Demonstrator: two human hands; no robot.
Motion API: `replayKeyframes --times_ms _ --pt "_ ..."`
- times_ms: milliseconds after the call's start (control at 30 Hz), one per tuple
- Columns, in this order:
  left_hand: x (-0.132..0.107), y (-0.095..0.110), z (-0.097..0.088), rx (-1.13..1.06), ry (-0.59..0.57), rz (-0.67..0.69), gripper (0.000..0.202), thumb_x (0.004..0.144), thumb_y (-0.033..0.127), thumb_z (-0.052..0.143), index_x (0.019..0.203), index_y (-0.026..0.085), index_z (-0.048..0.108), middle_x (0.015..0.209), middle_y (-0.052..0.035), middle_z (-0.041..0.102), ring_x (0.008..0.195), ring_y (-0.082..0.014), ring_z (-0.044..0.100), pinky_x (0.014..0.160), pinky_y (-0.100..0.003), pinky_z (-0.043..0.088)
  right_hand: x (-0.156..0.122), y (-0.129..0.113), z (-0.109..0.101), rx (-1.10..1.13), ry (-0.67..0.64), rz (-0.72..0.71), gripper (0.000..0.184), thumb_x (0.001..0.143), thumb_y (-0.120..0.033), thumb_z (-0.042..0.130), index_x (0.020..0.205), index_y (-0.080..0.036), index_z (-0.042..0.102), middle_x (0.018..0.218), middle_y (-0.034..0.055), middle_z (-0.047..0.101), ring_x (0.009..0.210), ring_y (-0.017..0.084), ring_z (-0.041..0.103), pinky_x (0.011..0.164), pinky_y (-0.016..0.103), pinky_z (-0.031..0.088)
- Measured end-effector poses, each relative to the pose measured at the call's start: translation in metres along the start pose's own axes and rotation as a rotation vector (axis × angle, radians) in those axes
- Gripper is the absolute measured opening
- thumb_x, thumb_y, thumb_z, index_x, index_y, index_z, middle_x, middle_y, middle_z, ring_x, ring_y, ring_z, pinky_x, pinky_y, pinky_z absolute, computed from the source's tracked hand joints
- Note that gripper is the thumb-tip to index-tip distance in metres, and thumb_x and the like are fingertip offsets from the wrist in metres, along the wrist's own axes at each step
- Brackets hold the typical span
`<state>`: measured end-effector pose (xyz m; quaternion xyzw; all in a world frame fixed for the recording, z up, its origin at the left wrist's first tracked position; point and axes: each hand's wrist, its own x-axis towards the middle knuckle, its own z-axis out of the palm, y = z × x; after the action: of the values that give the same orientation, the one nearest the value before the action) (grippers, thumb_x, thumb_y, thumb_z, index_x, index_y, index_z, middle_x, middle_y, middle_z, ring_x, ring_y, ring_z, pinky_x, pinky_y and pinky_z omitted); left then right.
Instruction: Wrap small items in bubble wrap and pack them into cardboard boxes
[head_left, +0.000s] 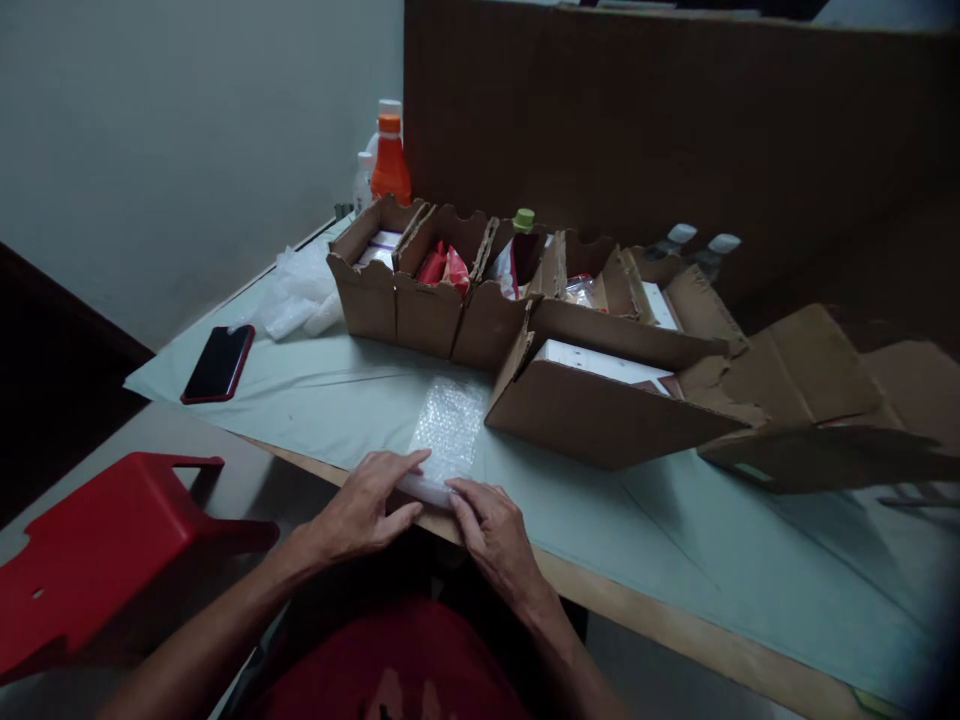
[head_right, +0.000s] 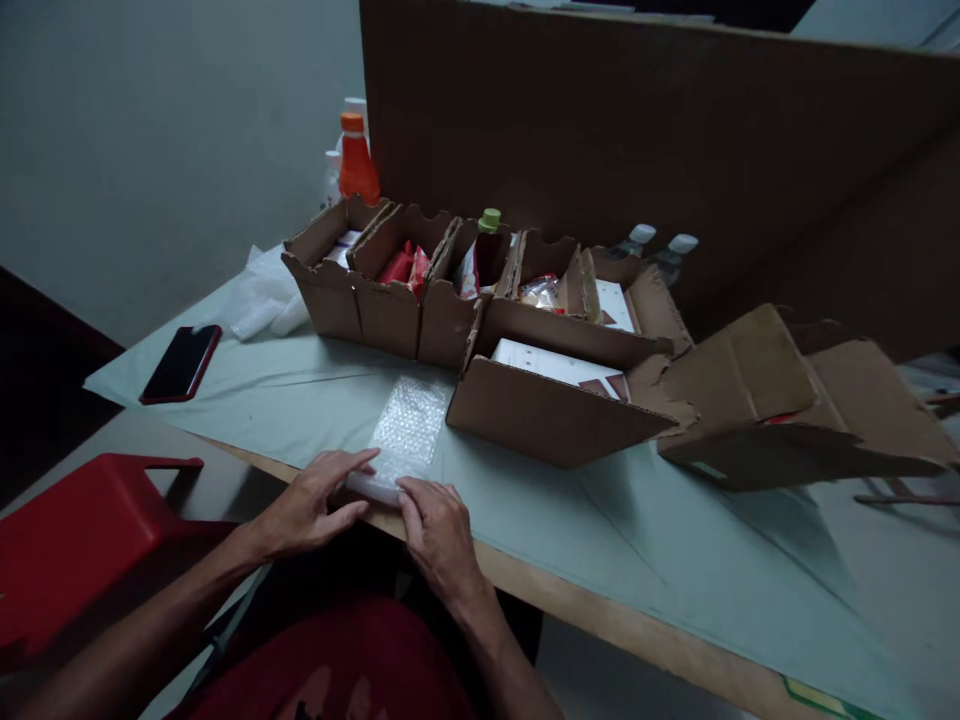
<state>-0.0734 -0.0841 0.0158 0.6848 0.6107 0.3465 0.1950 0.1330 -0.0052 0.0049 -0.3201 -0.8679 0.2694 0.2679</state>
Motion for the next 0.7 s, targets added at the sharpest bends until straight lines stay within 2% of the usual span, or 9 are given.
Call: replayKeyframes --times_ms 100,200,300,367,433,500,600,700 --pt "0.001 -0.006 0.008 0.079 -0.004 -0.111 0.048 0.092 0.021 0.054 0.139 0.018 0.052 0.097 -0.0072 0.07 0.088 -0.0226 0.063 0.084 -0.039 0.053 0.003 0.0 -0.002 -0.048 0.078 0.043 0.024 0.098 -0.021 0.051 0.113 -0.023 0.069 0.106 0.0059 0.077 0.094 0.022 0.071 0.084 0.036 0.053" --pt "0.013 -0.015 0.017 0.191 0.027 -0.133 0.047 0.09 0.021 0.058 0.136 0.017 0.055 0.099 -0.0086 0.068 0.089 -0.0242 0.062 0.084 -0.041 0.053 0.002 0.0 -0.003 -0.2 0.21 -0.06 0.025 0.097 -0.021 0.052 0.118 -0.019 0.066 0.114 0.0118 0.072 0.105 0.025 0.066 0.089 0.041 0.05" --pt "0.02 -0.017 0.018 0.257 0.109 -0.085 0.043 0.089 0.021 0.058 0.132 0.016 0.058 0.108 -0.0124 0.064 0.098 -0.027 0.06 0.087 -0.043 0.052 -0.002 -0.002 -0.003 -0.277 0.137 -0.16 0.024 0.094 -0.019 0.057 0.117 -0.02 0.065 0.121 0.0127 0.069 0.112 0.027 0.062 0.093 0.043 0.047" --pt "0.016 -0.013 0.014 0.251 0.158 0.001 0.039 0.09 0.024 0.058 0.129 0.016 0.059 0.117 -0.0144 0.061 0.107 -0.0285 0.058 0.092 -0.045 0.05 -0.003 -0.001 -0.002 -0.283 0.073 -0.184 0.024 0.093 -0.017 0.058 0.116 -0.02 0.065 0.121 0.0116 0.07 0.112 0.028 0.062 0.093 0.044 0.046" --pt "0.009 -0.008 0.008 0.215 0.122 0.098 0.038 0.09 0.024 0.059 0.127 0.018 0.06 0.122 -0.0141 0.061 0.111 -0.0286 0.056 0.096 -0.046 0.048 -0.003 0.001 -0.001 -0.234 0.065 -0.175 0.023 0.094 -0.015 0.057 0.115 -0.02 0.066 0.114 0.0103 0.073 0.105 0.026 0.066 0.09 0.042 0.047" --pt "0.001 -0.004 0.003 0.159 0.024 0.133 0.038 0.09 0.02 0.057 0.128 0.02 0.06 0.116 -0.012 0.065 0.107 -0.0266 0.057 0.095 -0.045 0.047 -0.002 0.003 -0.001 -0.137 0.046 -0.132 0.023 0.096 -0.015 0.054 0.114 -0.02 0.067 0.105 0.0079 0.076 0.094 0.022 0.069 0.085 0.038 0.049" --pt "-0.001 -0.005 0.0 0.072 -0.047 0.045 0.04 0.092 0.018 0.053 0.132 0.019 0.058 0.102 -0.0087 0.069 0.094 -0.0225 0.06 0.088 -0.039 0.049 -0.003 0.004 -0.004 -0.036 -0.012 -0.048 0.024 0.097 -0.017 0.052 0.116 -0.021 0.067 0.104 0.0059 0.077 0.091 0.02 0.07 0.083 0.036 0.051" --pt "0.012 -0.013 0.006 0.089 -0.017 -0.055 0.042 0.092 0.024 0.055 0.133 0.018 0.057 0.096 -0.0073 0.069 0.088 -0.0219 0.061 0.085 -0.038 0.05 -0.005 0.005 -0.006 -0.128 0.084 -0.02 0.027 0.097 -0.019 0.052 0.12 -0.021 0.066 0.119 0.0102 0.072 0.107 0.026 0.066 0.091 0.042 0.049"
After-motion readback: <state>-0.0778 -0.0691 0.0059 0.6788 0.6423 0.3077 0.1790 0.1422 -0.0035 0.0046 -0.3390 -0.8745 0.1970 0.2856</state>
